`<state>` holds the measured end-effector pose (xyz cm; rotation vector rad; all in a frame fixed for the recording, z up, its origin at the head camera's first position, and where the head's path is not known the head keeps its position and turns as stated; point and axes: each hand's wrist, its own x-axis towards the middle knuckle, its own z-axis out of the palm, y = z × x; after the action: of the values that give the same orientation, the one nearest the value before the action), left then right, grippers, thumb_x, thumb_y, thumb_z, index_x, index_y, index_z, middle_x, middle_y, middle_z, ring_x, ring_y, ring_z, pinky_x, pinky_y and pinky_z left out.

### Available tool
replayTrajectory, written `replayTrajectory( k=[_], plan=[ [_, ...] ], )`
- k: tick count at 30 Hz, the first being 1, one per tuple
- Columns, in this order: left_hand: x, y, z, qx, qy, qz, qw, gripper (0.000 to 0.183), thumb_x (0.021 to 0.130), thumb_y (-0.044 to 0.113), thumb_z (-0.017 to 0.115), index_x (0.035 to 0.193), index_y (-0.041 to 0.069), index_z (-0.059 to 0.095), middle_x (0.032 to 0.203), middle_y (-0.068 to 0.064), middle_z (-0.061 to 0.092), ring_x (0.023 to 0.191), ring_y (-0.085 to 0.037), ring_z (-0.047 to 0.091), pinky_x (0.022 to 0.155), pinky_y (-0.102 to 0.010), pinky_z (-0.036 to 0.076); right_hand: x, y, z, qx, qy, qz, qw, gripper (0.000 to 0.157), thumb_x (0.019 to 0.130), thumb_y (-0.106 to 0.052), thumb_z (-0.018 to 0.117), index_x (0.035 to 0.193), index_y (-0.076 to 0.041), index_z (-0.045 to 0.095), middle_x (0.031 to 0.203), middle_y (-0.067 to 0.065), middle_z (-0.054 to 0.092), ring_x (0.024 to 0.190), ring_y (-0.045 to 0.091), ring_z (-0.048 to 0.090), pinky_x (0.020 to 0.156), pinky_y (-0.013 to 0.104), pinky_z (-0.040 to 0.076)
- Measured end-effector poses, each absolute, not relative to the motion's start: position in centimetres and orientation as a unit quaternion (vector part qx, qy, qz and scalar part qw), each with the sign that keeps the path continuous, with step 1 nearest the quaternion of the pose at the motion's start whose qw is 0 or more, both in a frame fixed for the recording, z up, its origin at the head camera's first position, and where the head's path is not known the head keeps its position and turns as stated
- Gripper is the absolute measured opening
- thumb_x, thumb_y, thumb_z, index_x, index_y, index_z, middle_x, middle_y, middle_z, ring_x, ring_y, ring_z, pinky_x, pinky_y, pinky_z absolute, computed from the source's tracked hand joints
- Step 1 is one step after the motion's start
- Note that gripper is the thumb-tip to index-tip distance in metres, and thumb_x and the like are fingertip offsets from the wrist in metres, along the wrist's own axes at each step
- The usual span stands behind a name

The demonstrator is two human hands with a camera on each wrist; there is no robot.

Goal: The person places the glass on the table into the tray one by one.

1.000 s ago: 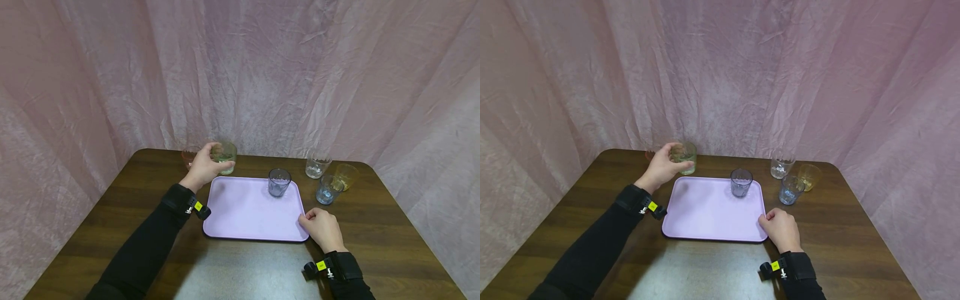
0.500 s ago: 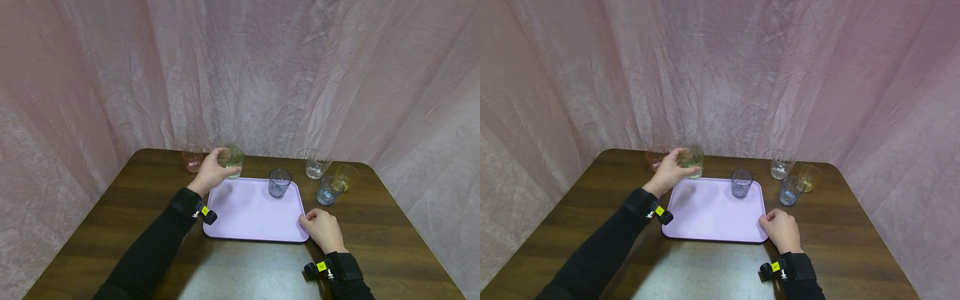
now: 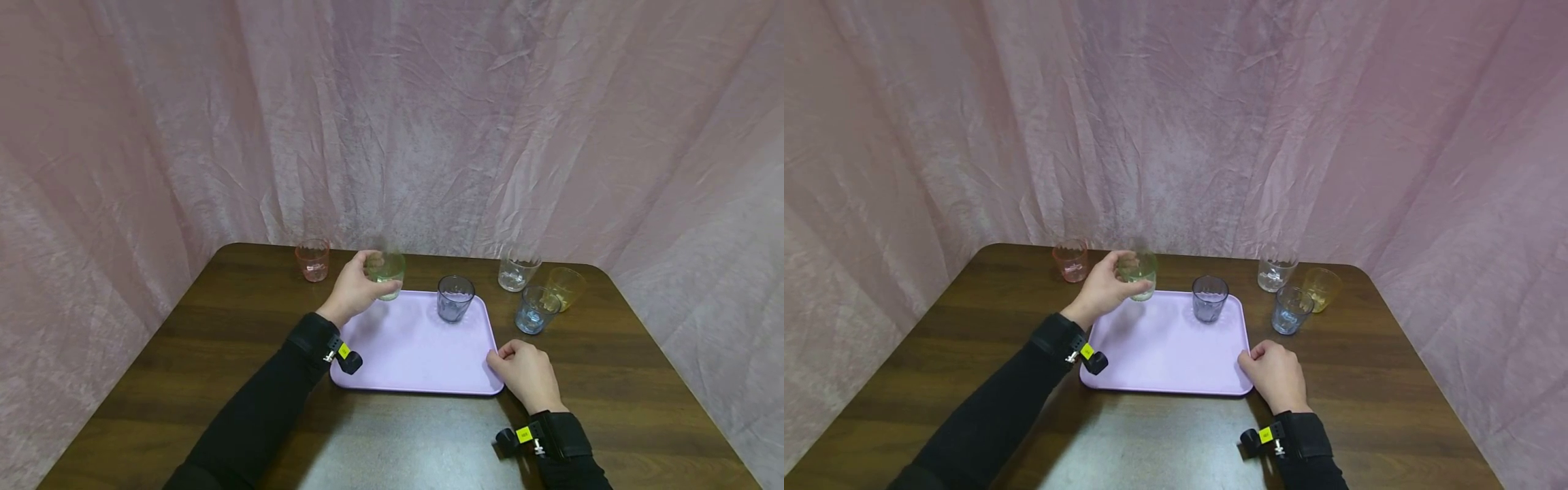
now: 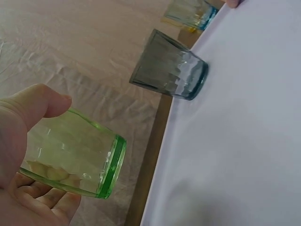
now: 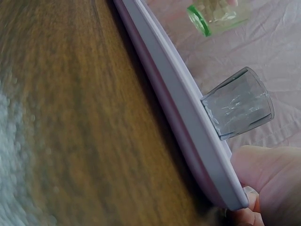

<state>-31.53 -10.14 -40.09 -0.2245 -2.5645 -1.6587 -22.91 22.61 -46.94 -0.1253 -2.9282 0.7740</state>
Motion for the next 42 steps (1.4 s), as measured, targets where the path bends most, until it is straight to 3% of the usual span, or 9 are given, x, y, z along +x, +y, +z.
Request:
replayTrajectory(
  k=[19, 29, 42],
  plan=[
    [-31.4, -8.9, -42.3, -0.059, -0.830, -0.554, 0.027, 0.076, 0.076, 0.026, 0.088, 0.137, 0.009, 0.046, 0.125, -0.006, 0.054, 0.109, -0.022, 0.052, 0.092, -0.044, 0.047, -22.9, 22.7, -47.0, -0.045, -0.964, 0.258, 0.056, 0.020, 0.082, -0.031, 0.069, 0.073, -0.014, 0.066, 0.068, -0.001, 0.063, 0.063, 0.020, 0.054, 0.051, 0.032, 0.040],
    [-31.3, -8.2, -43.4, -0.060, -0.842, -0.535, 0.025, 0.078, 0.075, 0.033, 0.088, 0.138, 0.012, 0.046, 0.125, -0.005, 0.056, 0.108, -0.019, 0.054, 0.092, -0.042, 0.048, -22.9, 22.7, -47.1, -0.044, -0.964, 0.255, 0.060, 0.020, 0.083, -0.031, 0.069, 0.073, -0.014, 0.066, 0.068, -0.001, 0.063, 0.062, 0.020, 0.054, 0.051, 0.032, 0.040],
    [-31.4, -7.5, -44.1, -0.079, -0.841, -0.535, 0.011, 0.080, 0.076, 0.026, 0.088, 0.139, 0.006, 0.043, 0.126, -0.009, 0.056, 0.109, -0.022, 0.055, 0.095, -0.041, 0.047, -23.0, 22.8, -47.1, -0.040, -0.963, 0.258, 0.065, 0.020, 0.082, -0.032, 0.070, 0.072, -0.015, 0.066, 0.068, 0.000, 0.063, 0.063, 0.021, 0.054, 0.051, 0.033, 0.041]
  ],
)
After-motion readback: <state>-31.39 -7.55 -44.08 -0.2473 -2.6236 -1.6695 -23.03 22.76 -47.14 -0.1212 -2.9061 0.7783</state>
